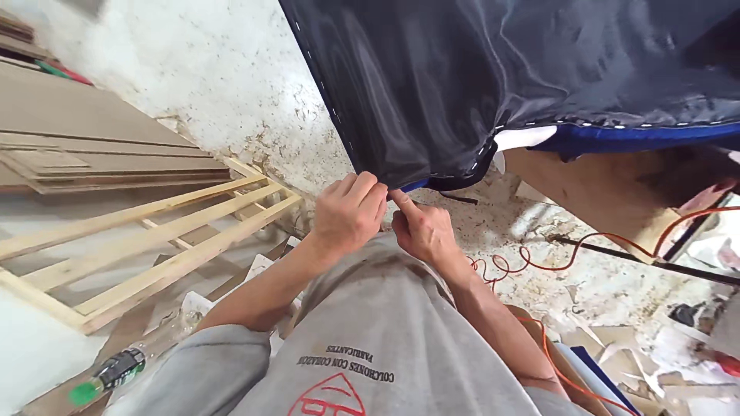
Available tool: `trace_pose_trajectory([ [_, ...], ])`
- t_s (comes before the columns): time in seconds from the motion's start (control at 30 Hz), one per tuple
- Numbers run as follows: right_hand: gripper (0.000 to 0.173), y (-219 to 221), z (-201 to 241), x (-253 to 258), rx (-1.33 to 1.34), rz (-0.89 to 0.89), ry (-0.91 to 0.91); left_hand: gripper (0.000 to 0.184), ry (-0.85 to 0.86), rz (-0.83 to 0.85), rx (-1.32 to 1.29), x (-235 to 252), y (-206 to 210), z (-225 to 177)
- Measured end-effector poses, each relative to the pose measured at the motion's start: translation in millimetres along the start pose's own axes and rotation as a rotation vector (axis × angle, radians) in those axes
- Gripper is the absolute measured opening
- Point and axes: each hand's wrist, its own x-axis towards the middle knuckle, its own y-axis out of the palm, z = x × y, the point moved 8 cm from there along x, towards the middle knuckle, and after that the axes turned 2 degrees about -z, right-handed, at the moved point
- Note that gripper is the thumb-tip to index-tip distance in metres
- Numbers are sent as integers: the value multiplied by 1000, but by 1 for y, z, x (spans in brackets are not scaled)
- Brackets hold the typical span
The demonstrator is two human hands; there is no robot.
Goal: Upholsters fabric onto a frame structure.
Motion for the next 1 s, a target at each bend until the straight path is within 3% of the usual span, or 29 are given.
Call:
trace_pose_trajectory([
  [0.2, 36, -26, 5, -25, 114, -228, -59, 13, -35, -55, 26, -5, 2, -1],
  [0.5, 40, -2, 10, -2, -77, -33, 40, 11, -4, -68, 49, -8, 1, -4],
  [0.57, 39, -19, 11, -8, -43, -116, 30, 12, 13, -40, 58, -7, 0, -4],
  [0.63, 24, -42, 11, -16, -57, -323, -27, 13, 27, -33, 62, -7, 0, -4],
  [0.7, 20, -52, 12, -10, -113, -426, -137, 12, 36, -65, 49, -7, -1, -4],
  [0.87, 20, -49, 23, 24, -187, -372, -403, 10, 12, -111, 17, -8, -1, -2],
  [1.0, 14, -49, 24, 27, -187, -409, -468, 10, -49, -107, -29, -8, 1, 4],
])
